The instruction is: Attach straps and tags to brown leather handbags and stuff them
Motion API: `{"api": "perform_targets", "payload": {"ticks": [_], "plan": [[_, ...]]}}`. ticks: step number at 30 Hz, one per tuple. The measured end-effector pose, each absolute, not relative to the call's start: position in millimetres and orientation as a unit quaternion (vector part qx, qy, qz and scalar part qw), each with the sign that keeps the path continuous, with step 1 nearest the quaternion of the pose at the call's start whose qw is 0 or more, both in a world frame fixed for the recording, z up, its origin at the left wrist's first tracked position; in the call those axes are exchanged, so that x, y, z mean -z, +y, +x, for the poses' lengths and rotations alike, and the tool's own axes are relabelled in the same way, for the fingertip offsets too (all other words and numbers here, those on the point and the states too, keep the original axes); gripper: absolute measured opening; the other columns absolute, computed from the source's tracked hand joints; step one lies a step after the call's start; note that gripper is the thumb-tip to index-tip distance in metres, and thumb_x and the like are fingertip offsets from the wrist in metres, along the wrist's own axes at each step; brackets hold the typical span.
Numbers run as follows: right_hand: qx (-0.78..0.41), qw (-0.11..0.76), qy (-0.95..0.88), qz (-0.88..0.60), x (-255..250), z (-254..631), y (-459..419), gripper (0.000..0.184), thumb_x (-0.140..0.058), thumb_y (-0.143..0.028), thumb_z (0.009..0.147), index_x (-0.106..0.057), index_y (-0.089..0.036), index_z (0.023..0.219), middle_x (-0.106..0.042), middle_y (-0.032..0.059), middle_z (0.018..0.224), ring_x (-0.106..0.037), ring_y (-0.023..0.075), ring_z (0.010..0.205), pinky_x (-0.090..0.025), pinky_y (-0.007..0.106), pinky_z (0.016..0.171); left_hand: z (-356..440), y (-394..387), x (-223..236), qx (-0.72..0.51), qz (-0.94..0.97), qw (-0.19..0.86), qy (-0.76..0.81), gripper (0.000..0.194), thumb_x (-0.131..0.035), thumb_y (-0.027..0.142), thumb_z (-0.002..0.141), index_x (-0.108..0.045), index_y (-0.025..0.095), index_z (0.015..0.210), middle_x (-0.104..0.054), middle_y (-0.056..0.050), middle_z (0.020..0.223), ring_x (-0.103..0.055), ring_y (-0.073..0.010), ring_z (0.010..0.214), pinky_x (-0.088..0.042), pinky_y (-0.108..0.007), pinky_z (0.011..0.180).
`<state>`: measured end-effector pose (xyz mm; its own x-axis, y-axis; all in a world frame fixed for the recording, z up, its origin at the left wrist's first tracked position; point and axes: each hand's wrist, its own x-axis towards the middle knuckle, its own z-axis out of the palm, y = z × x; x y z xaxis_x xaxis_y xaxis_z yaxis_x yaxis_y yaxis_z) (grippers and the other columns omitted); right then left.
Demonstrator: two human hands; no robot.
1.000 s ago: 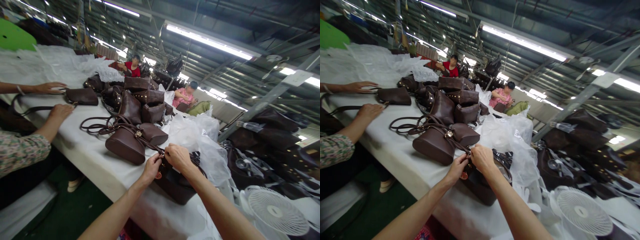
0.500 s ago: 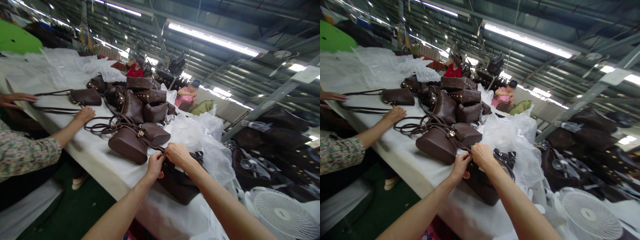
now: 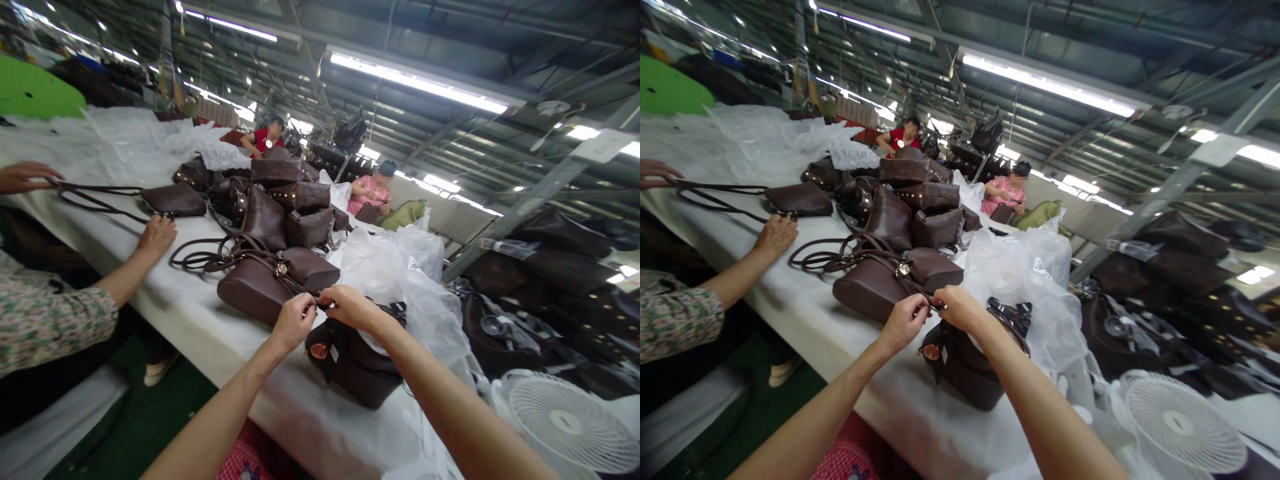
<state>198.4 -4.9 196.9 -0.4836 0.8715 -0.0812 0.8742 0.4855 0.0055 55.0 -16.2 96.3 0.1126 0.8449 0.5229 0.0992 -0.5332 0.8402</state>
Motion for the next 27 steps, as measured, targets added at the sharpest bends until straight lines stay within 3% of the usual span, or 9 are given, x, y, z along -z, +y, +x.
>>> {"api": "perform_targets", "payload": {"ticks": [3, 5, 10, 12, 20, 27], "plan": [[0.000, 0.027, 0.867, 0.498, -191, 196, -2, 0.011, -0.062, -0.014, 0.079, -0.073, -0.016, 0.082, -0.068, 0.0045, 0.080, -0.059, 0.0139, 0.075, -0.038, 0.022, 0.067, 56, -16, -104, -0.575, 0.673, 0.312, 0.344, 0.019, -0.048, 0.012, 0.082, -0.059, 0.019, 0.068, -0.060, -0.001, 0.068, -0.054, -0.0142, 0.066, -0.040, -0.025, 0.065], [-0.007, 0.026, 0.865, 0.501, -189, 196, -2, 0.015, -0.059, -0.016, 0.082, -0.073, -0.015, 0.077, -0.067, 0.0051, 0.077, -0.058, 0.0136, 0.073, -0.037, 0.022, 0.066, 60, -14, -104, -0.587, 0.655, 0.335, 0.337, 0.018, -0.049, 0.015, 0.082, -0.059, 0.019, 0.067, -0.058, -0.001, 0.068, -0.054, -0.0138, 0.066, -0.041, -0.025, 0.064], [-0.011, 0.032, 0.864, 0.502, -191, 201, -2, 0.020, -0.054, -0.014, 0.084, -0.073, -0.014, 0.077, -0.069, 0.0061, 0.078, -0.058, 0.0131, 0.072, -0.036, 0.022, 0.064, 73, -7, -88, -0.591, 0.523, 0.541, 0.288, 0.006, -0.061, 0.023, 0.076, -0.060, 0.017, 0.075, -0.061, 0.000, 0.068, -0.059, -0.0137, 0.063, -0.049, -0.025, 0.061], [-0.010, 0.037, 0.864, 0.502, -191, 202, -2, 0.022, -0.053, -0.014, 0.084, -0.074, -0.014, 0.078, -0.069, 0.0066, 0.078, -0.059, 0.0134, 0.072, -0.037, 0.022, 0.064, 78, -6, -81, -0.599, 0.491, 0.566, 0.281, 0.011, -0.067, 0.024, 0.072, -0.061, 0.016, 0.077, -0.061, 0.001, 0.068, -0.060, -0.0133, 0.064, -0.050, -0.025, 0.064], [-0.021, 0.049, 0.858, 0.511, -192, 203, -3, 0.027, -0.048, -0.012, 0.084, -0.075, -0.013, 0.084, -0.071, 0.0098, 0.085, -0.062, 0.0153, 0.077, -0.039, 0.023, 0.067, 88, -13, -80, -0.634, 0.520, 0.457, 0.344, 0.012, -0.067, 0.027, 0.075, -0.060, 0.018, 0.072, -0.059, 0.000, 0.070, -0.056, -0.0128, 0.066, -0.044, -0.022, 0.062], [-0.031, 0.061, 0.854, 0.515, -192, 202, -2, 0.025, -0.050, -0.016, 0.088, -0.074, -0.013, 0.082, -0.071, 0.0093, 0.085, -0.062, 0.0159, 0.079, -0.040, 0.023, 0.069, 90, -10, -80, -0.633, 0.536, 0.441, 0.343, 0.009, -0.059, 0.024, 0.081, -0.060, 0.019, 0.073, -0.057, 0.000, 0.073, -0.054, -0.0130, 0.068, -0.044, -0.022, 0.063]]}}
